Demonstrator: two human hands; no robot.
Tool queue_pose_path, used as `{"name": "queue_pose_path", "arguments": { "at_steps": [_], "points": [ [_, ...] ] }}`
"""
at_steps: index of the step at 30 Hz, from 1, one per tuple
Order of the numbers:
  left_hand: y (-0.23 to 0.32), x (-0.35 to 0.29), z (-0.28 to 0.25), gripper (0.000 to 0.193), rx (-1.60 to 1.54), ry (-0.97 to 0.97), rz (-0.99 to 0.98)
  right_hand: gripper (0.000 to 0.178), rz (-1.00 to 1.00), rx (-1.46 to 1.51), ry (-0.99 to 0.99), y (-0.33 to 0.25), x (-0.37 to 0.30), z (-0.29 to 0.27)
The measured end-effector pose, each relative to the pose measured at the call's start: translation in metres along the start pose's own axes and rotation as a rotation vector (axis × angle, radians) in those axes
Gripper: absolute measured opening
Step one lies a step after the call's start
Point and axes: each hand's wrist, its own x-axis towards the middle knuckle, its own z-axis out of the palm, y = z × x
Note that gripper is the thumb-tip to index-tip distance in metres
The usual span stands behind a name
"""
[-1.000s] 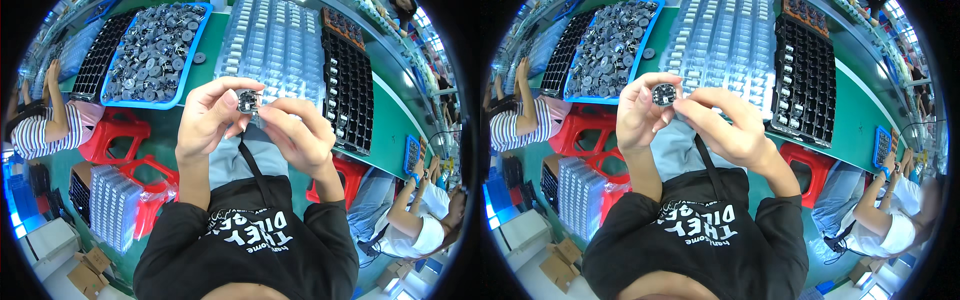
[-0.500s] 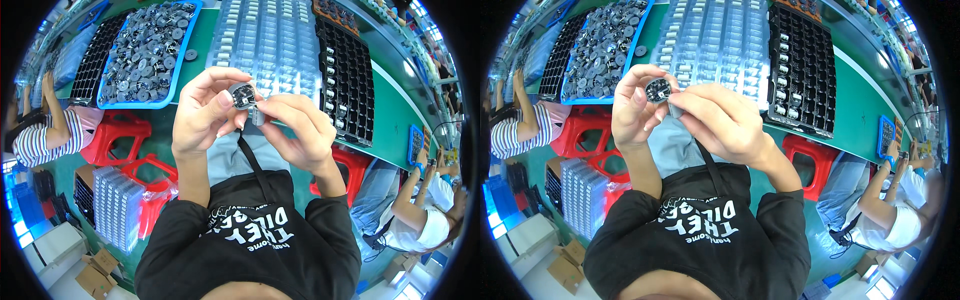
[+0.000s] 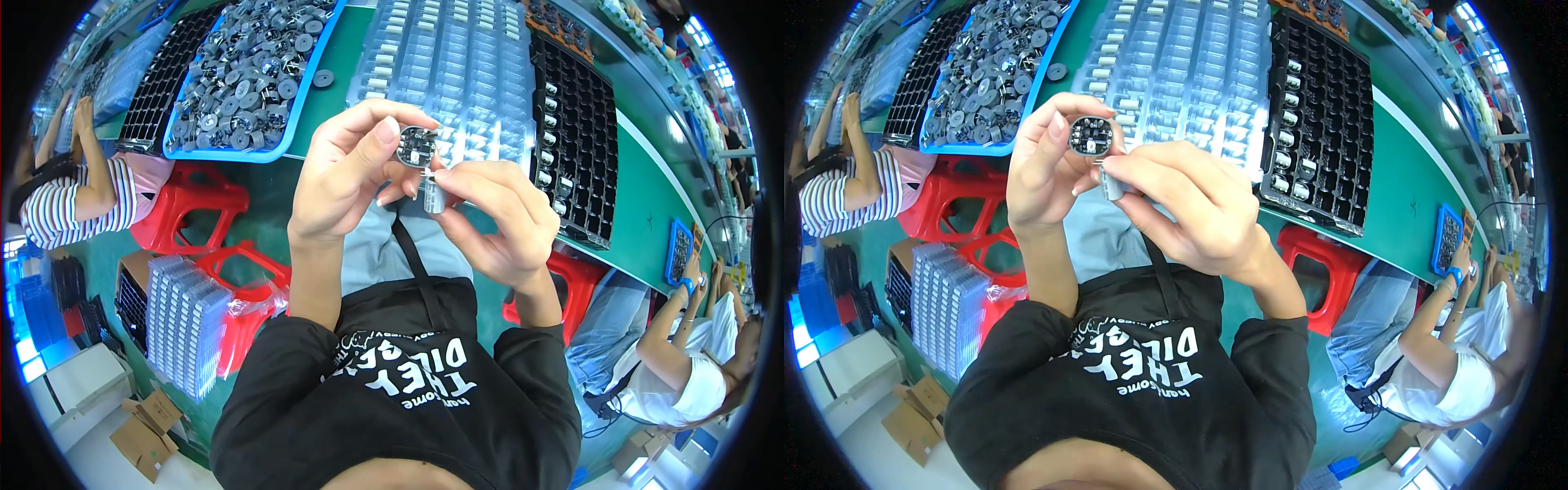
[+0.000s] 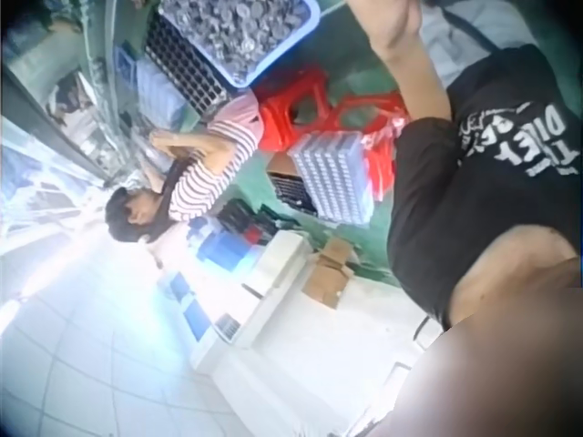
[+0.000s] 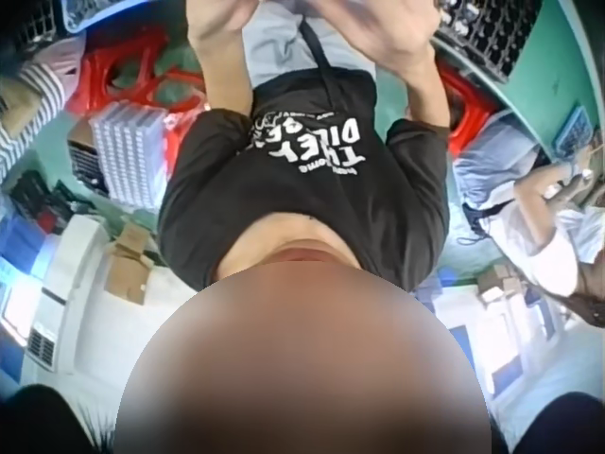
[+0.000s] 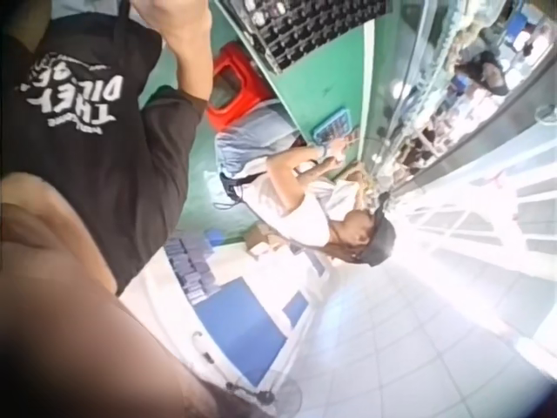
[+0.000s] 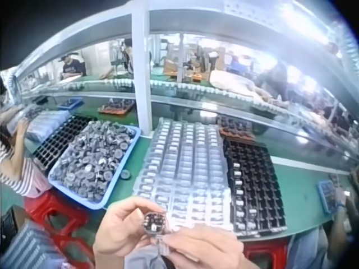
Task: Assembling electronic components by manually inserting small cylindrical parts into plastic bases at a factory workstation.
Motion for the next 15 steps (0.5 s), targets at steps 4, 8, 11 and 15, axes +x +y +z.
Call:
{"name": "queue_pose_path", "arguments": {
  "at_steps": [4, 8, 11, 15],
  "points": [
    [0.0023, 0.0022, -0.0003, 0.042, 0.004, 0.003, -0.006, 0.038, -0.013, 0.004, -0.03, 0.0023, 0.0005, -0.0036],
    [-0.0014, 0.005, -0.0035, 0.037, -0.049, -0.001, -0.006, 0.04, -0.022, 0.007, -0.033, 0.0053, 0.0013, -0.004],
    [-0.002, 0.0071, -0.0044, 0.031, -0.109, -0.011, 0.006, 0.04, -0.047, 0.007, -0.015, 0.0078, 0.0022, -0.0028],
    [-0.0044, 0.0097, -0.0049, 0.03, -0.112, -0.009, -0.003, 0.04, 0.024, 0.019, -0.006, 0.0082, -0.0011, -0.0004]
  ]
}}
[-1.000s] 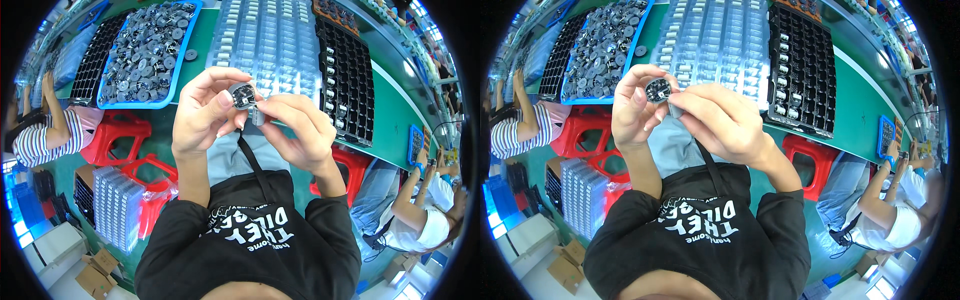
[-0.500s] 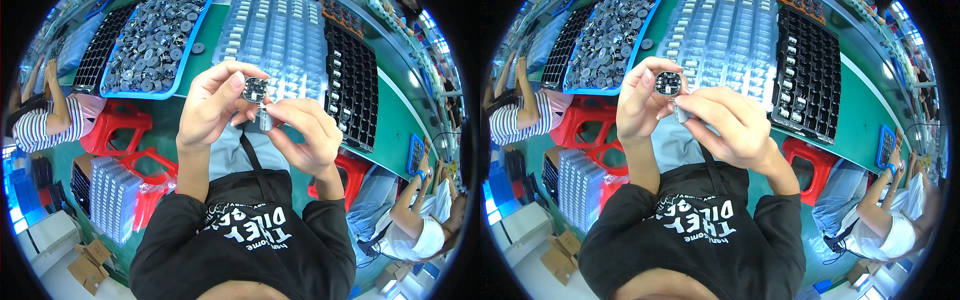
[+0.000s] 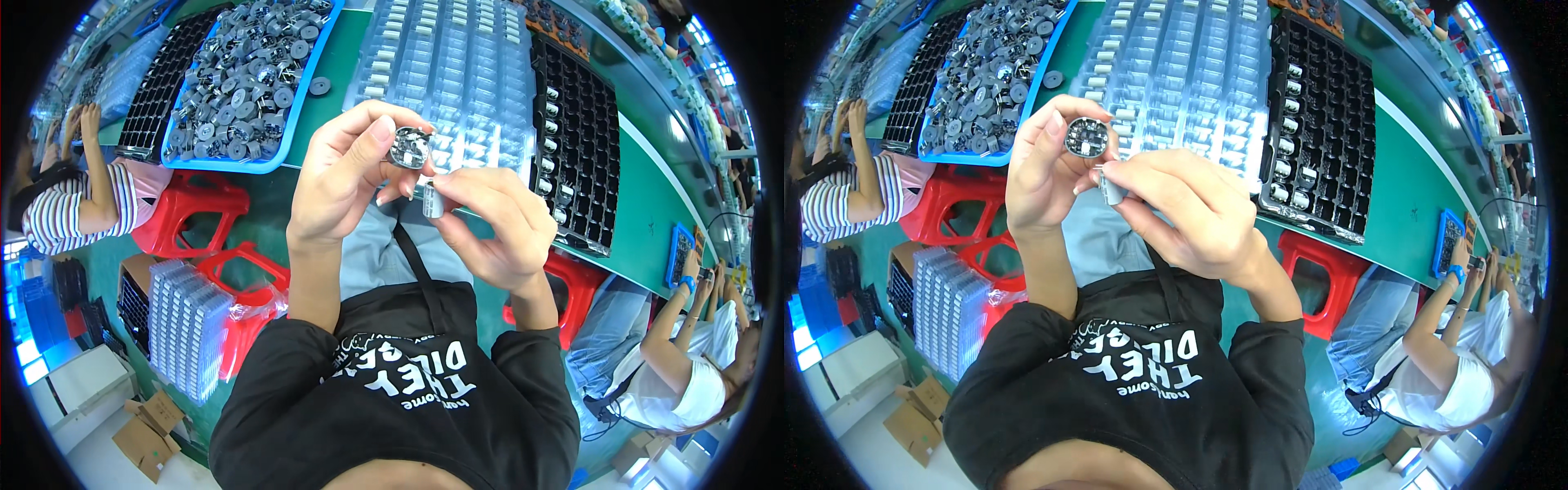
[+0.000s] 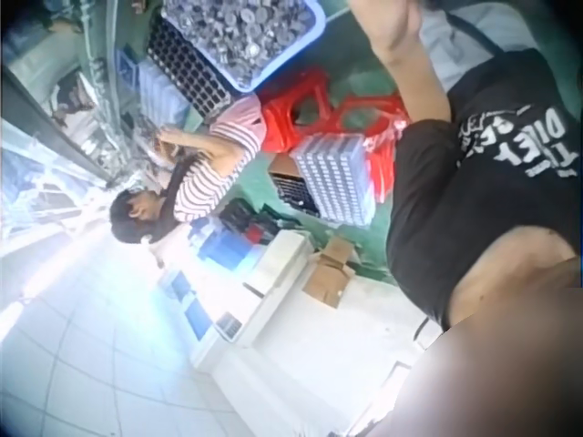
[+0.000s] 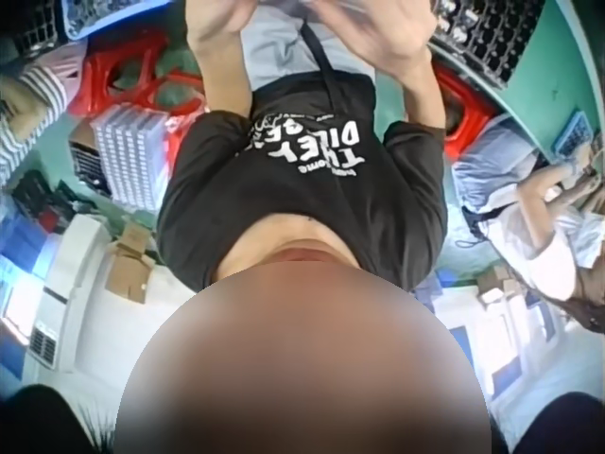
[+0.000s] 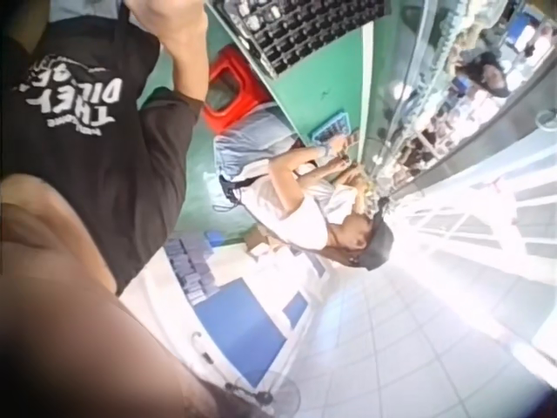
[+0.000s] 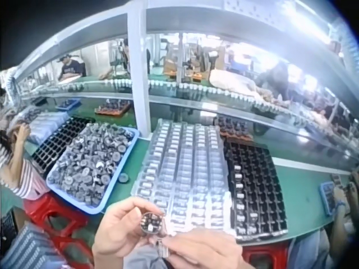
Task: Assembling electronic components by manually inserting small cylindrical parts into plastic bases at a factory workstation.
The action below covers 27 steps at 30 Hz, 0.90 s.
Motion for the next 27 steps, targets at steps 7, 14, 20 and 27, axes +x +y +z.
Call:
{"name": "queue_pose_path", "arguments": {
  "at_steps": [7, 14, 20, 27],
  "points": [
    [-0.006, 0.001, 0.002, 0.029, 0.065, 0.011, 0.006, 0.038, -0.014, -0.021, 0.053, 0.003, 0.001, 0.0],
    [-0.01, 0.003, -0.001, 0.033, 0.056, -0.088, 0.064, 0.037, 0.016, -0.08, 0.007, -0.001, 0.001, -0.006],
    [-0.01, 0.002, -0.002, 0.035, 0.068, -0.098, 0.111, 0.034, 0.1, -0.038, -0.005, -0.007, 0.003, -0.007],
    [-0.008, 0.0, -0.009, 0.035, 0.066, -0.065, 0.153, 0.034, 0.105, -0.018, 0.019, -0.006, 0.007, 0.002]
  ]
}}
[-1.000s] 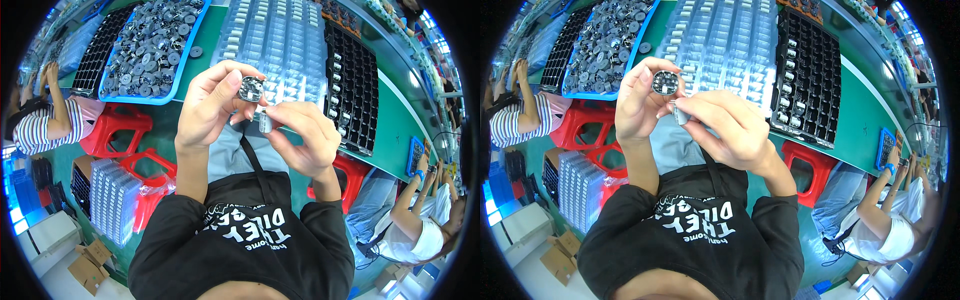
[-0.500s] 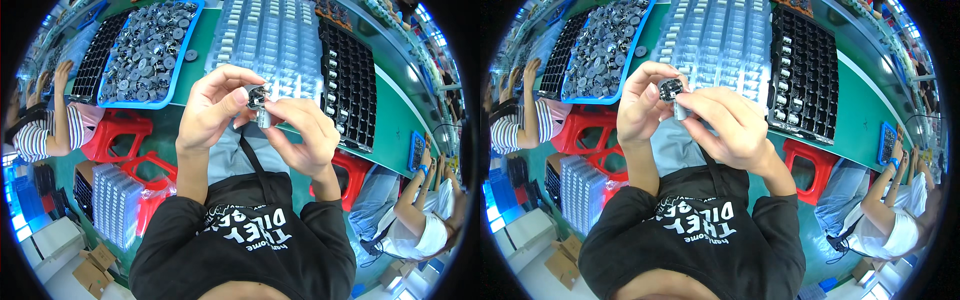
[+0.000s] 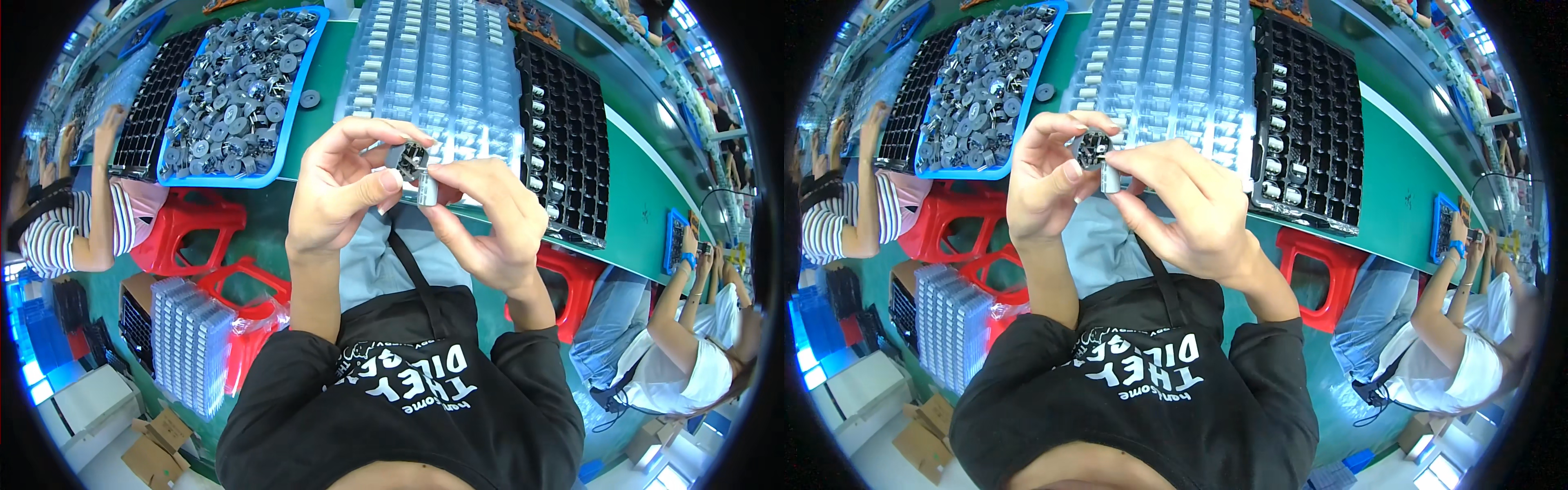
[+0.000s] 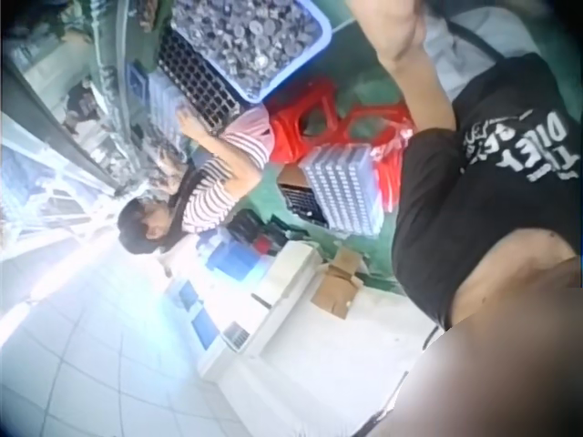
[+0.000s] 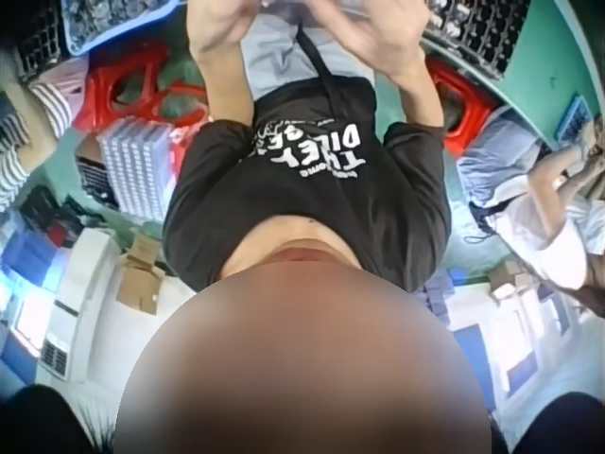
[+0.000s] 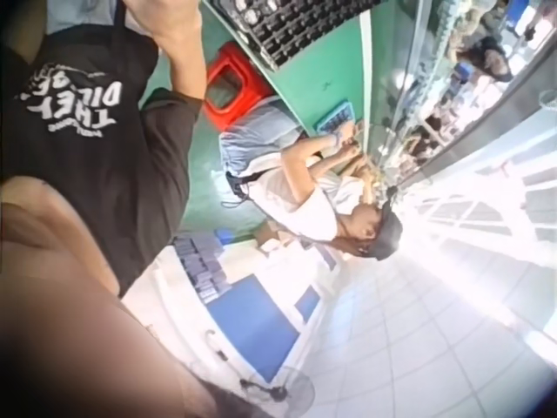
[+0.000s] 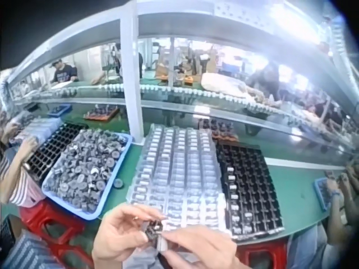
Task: Assembling electronic components by manually inserting small cylindrical parts into plastic bases at a factory workstation.
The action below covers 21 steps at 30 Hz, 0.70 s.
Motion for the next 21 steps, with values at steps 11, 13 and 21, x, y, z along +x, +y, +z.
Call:
{"name": "queue_pose_path", "arguments": {
  "at_steps": [11, 13, 21],
  "points": [
    [0.02, -0.009, -0.007, 0.035, -0.029, 0.127, -0.092, 0.032, -0.002, 0.009, -0.035, -0.005, 0.004, 0.01],
    [0.024, -0.009, -0.011, 0.04, -0.007, 0.179, -0.132, 0.031, -0.046, 0.013, -0.032, -0.004, 0.007, 0.013],
    [0.043, -0.005, -0.022, 0.045, 0.078, 0.292, -0.118, 0.031, -0.011, 0.053, 0.118, -0.003, 0.017, 0.027]
  ]
}}
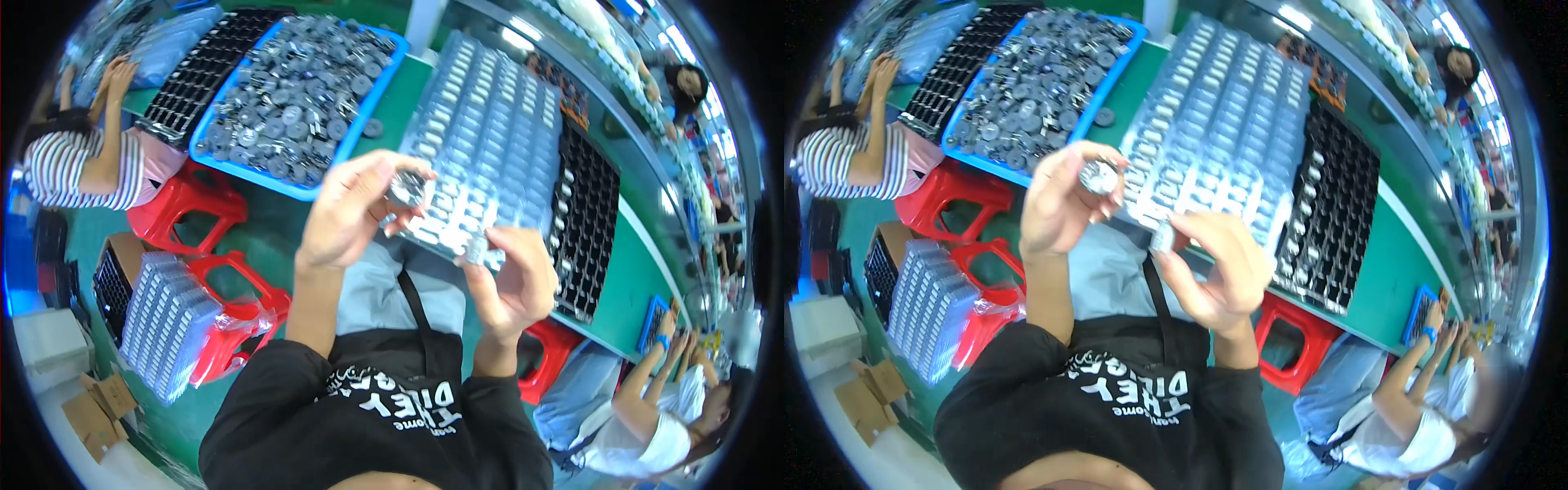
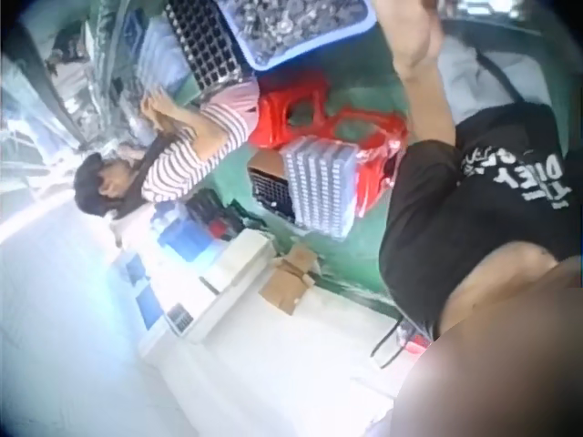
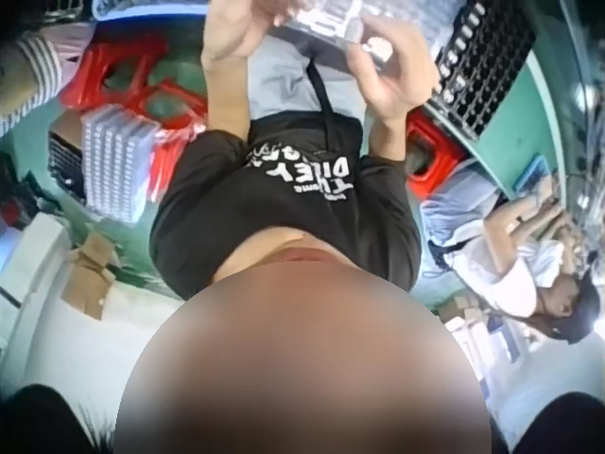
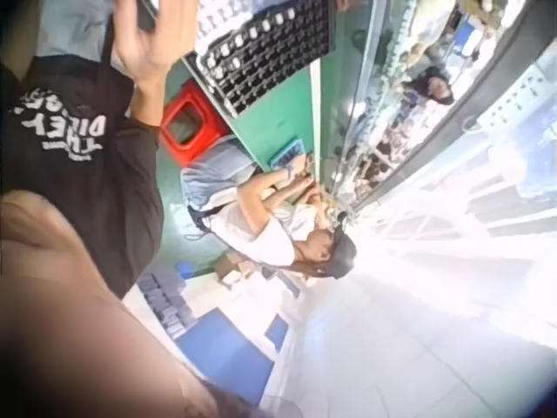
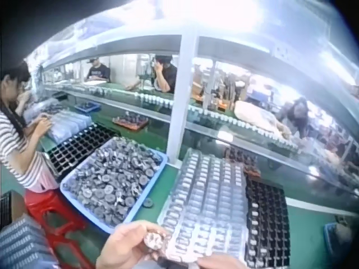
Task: Assembling electronic components by manually inserting small cylindrical parts into plastic bases at a factory workstation.
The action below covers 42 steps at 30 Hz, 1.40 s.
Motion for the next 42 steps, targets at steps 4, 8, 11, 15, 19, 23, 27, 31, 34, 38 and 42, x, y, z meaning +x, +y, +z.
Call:
{"name": "queue_pose_path", "arguments": {
  "at_steps": [4, 8, 11, 15, 19, 23, 27, 31, 34, 38, 42],
  "points": [
    [-0.009, 0.0, -0.011, 0.039, -0.06, 0.009, -0.019, 0.033, 0.13, 0.107, 0.081, 0.007, -0.007, 0.009],
    [-0.001, -0.005, -0.007, 0.038, -0.14, 0.029, 0.057, 0.033, 0.137, 0.348, 0.182, 0.014, -0.006, 0.024],
    [-0.003, -0.004, -0.007, 0.04, -0.203, 0.021, 0.128, 0.031, 0.242, 0.555, 0.303, 0.012, -0.004, 0.033],
    [-0.006, -0.008, -0.009, 0.035, -0.234, 0.029, 0.138, 0.028, 0.288, 0.562, 0.251, 0.017, -0.008, 0.033],
    [-0.011, -0.002, -0.01, 0.033, -0.214, -0.005, 0.123, 0.028, 0.294, 0.582, 0.275, 0.018, -0.007, 0.03],
    [-0.008, 0.0, -0.009, 0.034, -0.172, -0.004, 0.104, 0.029, 0.299, 0.529, 0.273, 0.023, -0.009, 0.028],
    [-0.01, 0.001, -0.004, 0.037, -0.113, 0.061, 0.163, 0.032, 0.314, 0.445, 0.219, 0.023, -0.006, 0.028],
    [-0.013, 0.002, -0.006, 0.033, -0.178, -0.023, 0.191, 0.033, 0.261, 0.38, 0.229, 0.019, 0.001, 0.027],
    [-0.015, 0.0, -0.003, 0.034, -0.172, -0.032, 0.181, 0.034, 0.218, 0.347, 0.217, 0.016, -0.002, 0.024],
    [-0.016, -0.001, 0.005, 0.039, -0.099, 0.008, 0.167, 0.034, 0.237, 0.358, 0.191, 0.017, -0.007, 0.018],
    [-0.018, -0.004, 0.005, 0.036, -0.139, -0.055, 0.185, 0.034, 0.211, 0.332, 0.166, 0.016, -0.008, 0.014]
  ]
}}
